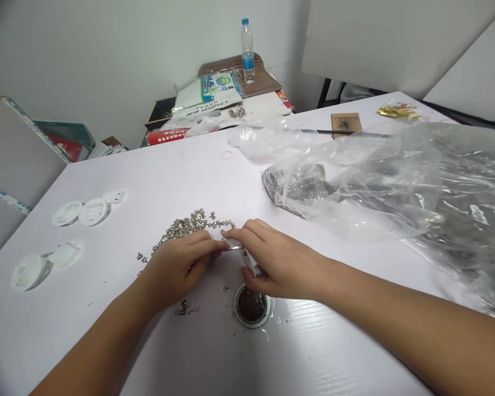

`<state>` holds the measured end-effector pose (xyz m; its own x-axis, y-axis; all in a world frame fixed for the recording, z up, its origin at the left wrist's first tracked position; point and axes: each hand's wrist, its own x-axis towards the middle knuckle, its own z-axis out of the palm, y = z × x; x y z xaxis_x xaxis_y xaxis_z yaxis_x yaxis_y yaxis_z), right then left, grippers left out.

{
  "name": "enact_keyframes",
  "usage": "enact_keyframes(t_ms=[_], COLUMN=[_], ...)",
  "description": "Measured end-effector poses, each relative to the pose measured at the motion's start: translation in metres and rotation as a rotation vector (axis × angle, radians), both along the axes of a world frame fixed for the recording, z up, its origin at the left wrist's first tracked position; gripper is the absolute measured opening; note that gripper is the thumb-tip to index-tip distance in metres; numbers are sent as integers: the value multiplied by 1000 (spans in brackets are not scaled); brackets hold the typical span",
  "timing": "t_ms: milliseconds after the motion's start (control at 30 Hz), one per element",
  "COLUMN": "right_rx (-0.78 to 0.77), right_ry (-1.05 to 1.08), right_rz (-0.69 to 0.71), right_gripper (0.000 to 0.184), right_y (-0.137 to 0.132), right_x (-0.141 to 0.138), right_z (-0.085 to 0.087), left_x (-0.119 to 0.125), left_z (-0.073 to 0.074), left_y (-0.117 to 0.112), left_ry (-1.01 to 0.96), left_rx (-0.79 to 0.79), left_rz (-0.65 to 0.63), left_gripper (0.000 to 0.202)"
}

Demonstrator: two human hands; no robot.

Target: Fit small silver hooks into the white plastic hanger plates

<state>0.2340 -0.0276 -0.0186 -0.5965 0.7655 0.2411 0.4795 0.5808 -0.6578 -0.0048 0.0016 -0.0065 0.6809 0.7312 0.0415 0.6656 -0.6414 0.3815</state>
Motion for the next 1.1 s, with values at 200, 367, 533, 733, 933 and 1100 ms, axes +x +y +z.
enact_keyframes(t_ms=[200, 367, 533, 733, 933, 1100], right_rx=[-47, -8, -17, -11, 8, 6], right_ry=[-29, -37, -61, -60, -24, -16], right_rz=[-33, -47, -61, -60, -68, -56], right_gripper=[49, 46, 45, 44, 44, 44], right_y=[3, 4, 4, 4, 5, 5], right_x=[-2, -5, -5, -6, -6, -7], right_z=[-2, -6, -6, -2, -9, -9], left_x=[0, 3, 2, 1, 5, 10], left_z=[-1, -2, -1, 0, 0, 0], left_y=[3, 3, 1, 1, 0, -2], left_ry=[-33, -44, -38, -36, -10, 61], left_rx=[-32, -63, -72, -61, 5, 93], left_rz=[-12, -21, 13, 6, 4, 1], left_gripper=[37, 37, 38, 38, 37, 30])
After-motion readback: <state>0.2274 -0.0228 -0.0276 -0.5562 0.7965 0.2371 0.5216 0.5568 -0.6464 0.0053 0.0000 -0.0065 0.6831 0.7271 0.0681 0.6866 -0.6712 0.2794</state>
